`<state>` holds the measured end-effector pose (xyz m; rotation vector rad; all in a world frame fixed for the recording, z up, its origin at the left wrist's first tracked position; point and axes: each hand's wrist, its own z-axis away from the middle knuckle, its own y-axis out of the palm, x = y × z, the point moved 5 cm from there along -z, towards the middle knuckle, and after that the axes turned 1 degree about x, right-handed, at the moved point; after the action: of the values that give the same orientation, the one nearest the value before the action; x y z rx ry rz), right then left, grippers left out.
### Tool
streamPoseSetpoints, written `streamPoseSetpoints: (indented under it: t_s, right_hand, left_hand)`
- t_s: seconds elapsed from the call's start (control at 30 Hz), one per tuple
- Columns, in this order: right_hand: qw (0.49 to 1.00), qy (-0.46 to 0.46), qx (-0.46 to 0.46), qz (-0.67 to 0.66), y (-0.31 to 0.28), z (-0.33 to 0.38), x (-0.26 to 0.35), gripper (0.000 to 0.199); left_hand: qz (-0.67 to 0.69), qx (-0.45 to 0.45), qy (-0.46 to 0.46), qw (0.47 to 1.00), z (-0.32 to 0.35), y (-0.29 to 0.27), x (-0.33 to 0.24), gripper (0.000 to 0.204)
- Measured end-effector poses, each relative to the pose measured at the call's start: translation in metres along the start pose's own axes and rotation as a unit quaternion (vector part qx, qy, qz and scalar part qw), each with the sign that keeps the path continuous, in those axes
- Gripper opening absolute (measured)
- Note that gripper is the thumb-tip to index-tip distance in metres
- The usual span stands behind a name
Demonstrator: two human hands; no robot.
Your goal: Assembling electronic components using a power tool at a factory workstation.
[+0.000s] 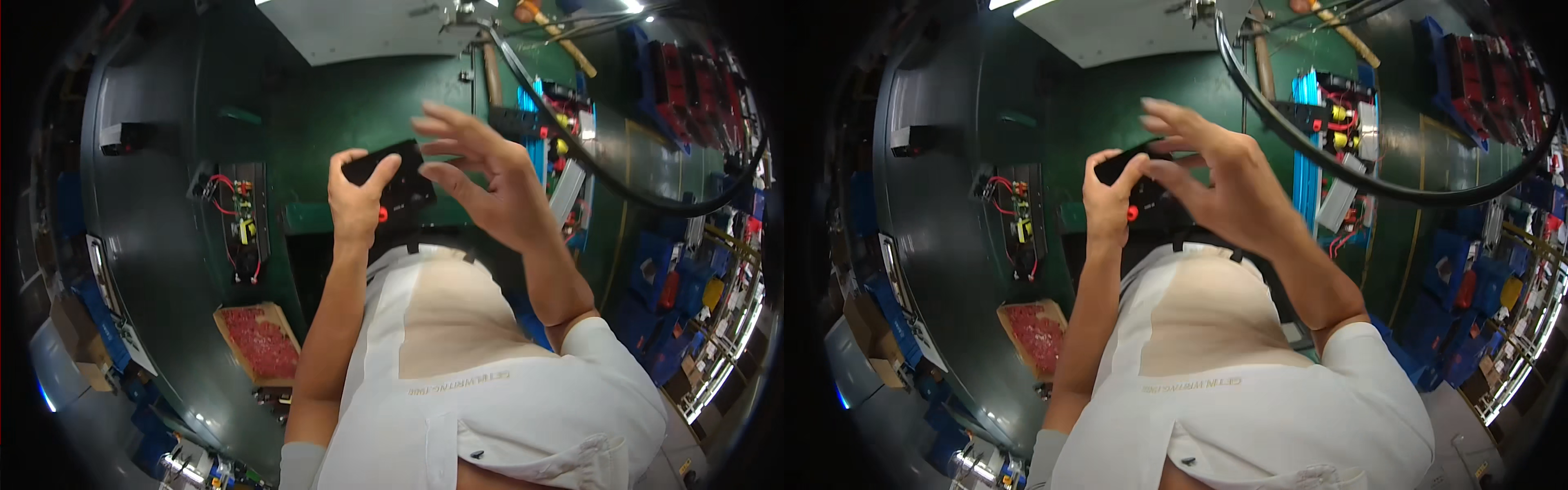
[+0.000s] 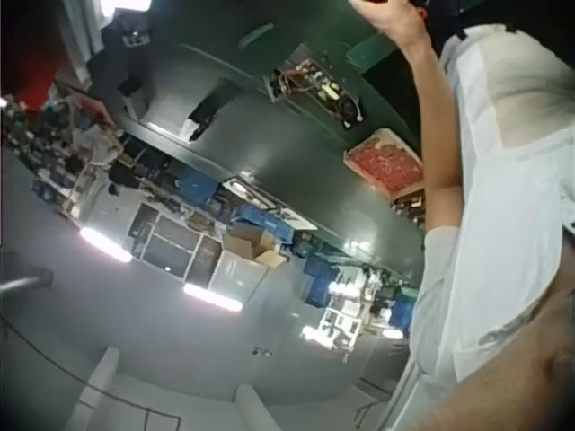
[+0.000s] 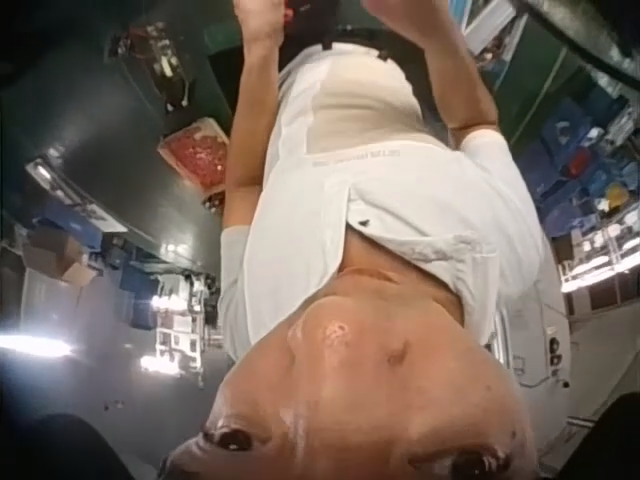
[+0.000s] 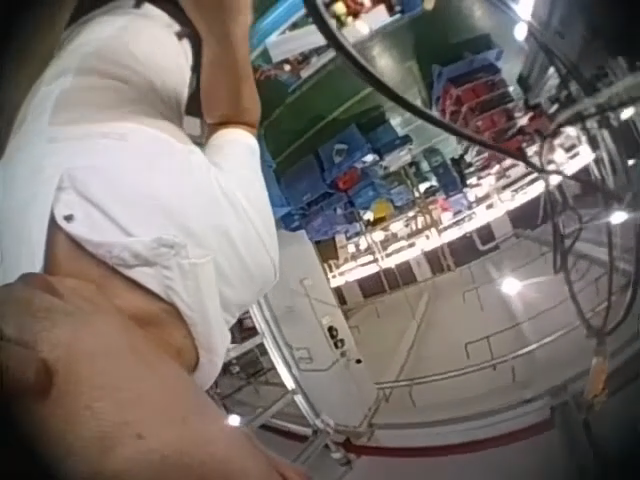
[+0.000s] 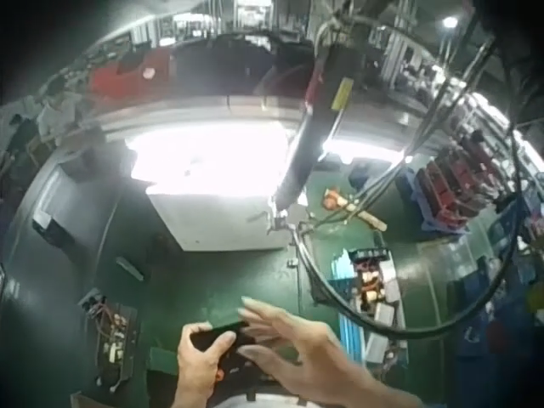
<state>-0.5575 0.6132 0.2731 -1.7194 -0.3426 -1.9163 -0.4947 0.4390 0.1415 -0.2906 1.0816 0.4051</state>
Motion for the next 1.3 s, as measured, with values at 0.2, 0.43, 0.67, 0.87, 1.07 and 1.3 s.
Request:
streamPoseSetpoints:
  t_s: [0.2, 0.43, 0.67, 0.87, 1.07, 1.3]
  right_hand:
    - [0.703, -0.484, -0.483, -0.195, 0.005, -0.065, 0.071, 0.067]
    - [0.77, -0.268, -0.571, 0.098, -0.125, -0.125, 0.079, 0.059]
    - [0.849, -0.314, -0.403, -0.139, -0.136, -0.101, 0.103, 0.011]
    - [0.854, -0.293, -0.398, -0.163, -0.06, -0.03, 0.137, 0.001]
    - [0.888, -0.284, -0.309, -0.19, -0.027, -0.019, 0.127, 0.002]
    - [0.889, -0.231, -0.333, -0.213, -0.019, -0.022, 0.115, 0.007]
  left_hand:
    - [-0.013, 0.026, -0.04, 0.999, 0.007, 0.005, -0.001, 0.06]
    - [-0.04, 0.023, -0.021, 0.999, 0.006, 0.01, -0.01, 0.063]
    - [-0.042, 0.02, -0.022, 0.999, 0.005, 0.003, -0.005, 0.065]
    - [-0.022, 0.02, -0.035, 0.999, 0.008, 0.0, -0.004, 0.067]
    - [-0.048, 0.019, -0.027, 0.998, 0.008, 0.0, -0.004, 0.071]
    - [-0.03, 0.025, -0.031, 0.999, 0.011, 0.0, -0.006, 0.072]
